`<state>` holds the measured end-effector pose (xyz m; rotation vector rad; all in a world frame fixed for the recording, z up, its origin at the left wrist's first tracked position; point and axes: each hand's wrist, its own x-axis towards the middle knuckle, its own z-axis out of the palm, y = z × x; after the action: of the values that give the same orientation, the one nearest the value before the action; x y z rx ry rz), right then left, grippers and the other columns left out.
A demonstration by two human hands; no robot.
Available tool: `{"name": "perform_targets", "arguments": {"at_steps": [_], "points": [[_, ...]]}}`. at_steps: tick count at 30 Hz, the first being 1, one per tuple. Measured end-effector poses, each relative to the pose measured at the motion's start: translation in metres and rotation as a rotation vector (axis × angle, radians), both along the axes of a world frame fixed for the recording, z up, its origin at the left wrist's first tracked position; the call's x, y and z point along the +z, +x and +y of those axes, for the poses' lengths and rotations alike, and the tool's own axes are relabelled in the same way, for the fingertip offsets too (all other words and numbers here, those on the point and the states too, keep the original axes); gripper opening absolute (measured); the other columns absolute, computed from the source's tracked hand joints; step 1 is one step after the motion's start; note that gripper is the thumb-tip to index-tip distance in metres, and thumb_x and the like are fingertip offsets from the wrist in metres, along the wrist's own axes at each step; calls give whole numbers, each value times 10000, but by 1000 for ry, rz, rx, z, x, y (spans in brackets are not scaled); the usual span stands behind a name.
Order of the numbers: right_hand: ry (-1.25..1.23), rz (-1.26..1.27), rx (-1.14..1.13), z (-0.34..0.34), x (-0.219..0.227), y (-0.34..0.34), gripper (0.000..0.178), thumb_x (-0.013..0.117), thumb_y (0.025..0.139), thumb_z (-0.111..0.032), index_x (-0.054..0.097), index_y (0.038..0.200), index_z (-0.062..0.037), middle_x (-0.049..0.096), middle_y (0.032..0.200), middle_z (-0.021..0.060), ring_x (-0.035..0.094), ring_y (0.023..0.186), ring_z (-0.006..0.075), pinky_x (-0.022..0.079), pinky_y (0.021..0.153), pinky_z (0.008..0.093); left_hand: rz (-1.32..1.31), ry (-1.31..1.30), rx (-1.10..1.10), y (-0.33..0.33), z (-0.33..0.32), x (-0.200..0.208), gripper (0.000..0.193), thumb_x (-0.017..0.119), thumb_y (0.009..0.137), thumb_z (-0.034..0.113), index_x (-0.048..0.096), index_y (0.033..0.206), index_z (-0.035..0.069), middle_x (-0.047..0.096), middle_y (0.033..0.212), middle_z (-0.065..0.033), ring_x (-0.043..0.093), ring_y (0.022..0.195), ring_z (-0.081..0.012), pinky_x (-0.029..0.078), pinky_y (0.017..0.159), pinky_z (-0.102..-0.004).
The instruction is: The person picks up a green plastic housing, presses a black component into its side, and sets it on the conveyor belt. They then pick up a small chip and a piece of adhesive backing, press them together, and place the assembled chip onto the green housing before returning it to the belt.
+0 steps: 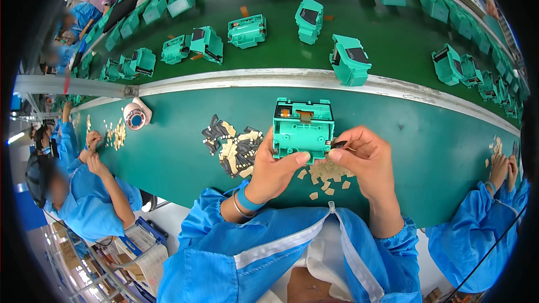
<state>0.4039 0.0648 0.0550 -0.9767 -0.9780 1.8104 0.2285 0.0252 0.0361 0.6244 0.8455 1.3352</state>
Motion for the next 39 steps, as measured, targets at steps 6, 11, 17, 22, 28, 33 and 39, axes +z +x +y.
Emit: {"name": "perform_targets", "arguments": {"at_steps": [6, 11, 17, 22, 28, 33, 39], "points": [[168, -10, 31, -4, 3, 1, 140, 626, 847, -20, 627, 977, 32, 472, 1138, 106, 548, 966, 126, 495, 736, 228, -436, -86, -80, -2, -2, -5, 361, 537, 900, 101, 433, 1217, -37, 601, 1087, -189, 647, 897, -284, 556, 811, -357], [276, -103, -104, -11, 3, -6, 110, 659, 828, -39, 656, 927, 10, 516, 1072, 88, 575, 881, 126, 489, 724, 248, -535, -113, -159, 0, -1, -12, 363, 513, 916, 107, 421, 1238, -31, 592, 1100, -191, 639, 915, -285, 551, 821, -361], [550, -347, -244, -13, 7, -8, 105, 698, 781, -24, 681, 878, 12, 565, 1034, 109, 598, 830, 145, 496, 700, 243, -620, -94, -214, 2, -1, -17, 389, 505, 926, 125, 397, 1270, -21, 553, 1183, -185, 603, 1017, -288, 534, 858, -395], [528, -308, -271, -15, 8, -9, 132, 711, 755, -4, 697, 886, 3, 578, 1028, 113, 599, 830, 163, 498, 677, 256, -658, -90, -212, 3, -2, -22, 406, 510, 925, 132, 389, 1282, -19, 543, 1204, -187, 589, 1052, -292, 531, 864, -408], [570, -328, -289, -15, 6, -7, 144, 714, 745, 8, 703, 888, -5, 580, 1024, 112, 591, 820, 169, 494, 663, 260, -688, -87, -222, 7, -2, -22, 416, 505, 928, 145, 387, 1291, -22, 530, 1221, -201, 588, 1051, -295, 527, 870, -408], [588, -350, -296, -15, 5, -6, 146, 715, 744, 6, 702, 890, -4, 580, 1022, 113, 585, 814, 169, 492, 653, 258, -704, -97, -206, 9, -3, -24, 415, 505, 927, 143, 388, 1286, -29, 520, 1229, -208, 588, 1048, -301, 528, 868, -407], [608, -353, -304, -15, 5, -4, 149, 714, 746, 5, 696, 893, 9, 579, 1017, 127, 588, 790, 171, 498, 629, 259, -707, -95, -210, 12, -2, -24, 416, 508, 924, 142, 389, 1281, -35, 523, 1220, -211, 593, 1036, -302, 534, 866, -403]]}}
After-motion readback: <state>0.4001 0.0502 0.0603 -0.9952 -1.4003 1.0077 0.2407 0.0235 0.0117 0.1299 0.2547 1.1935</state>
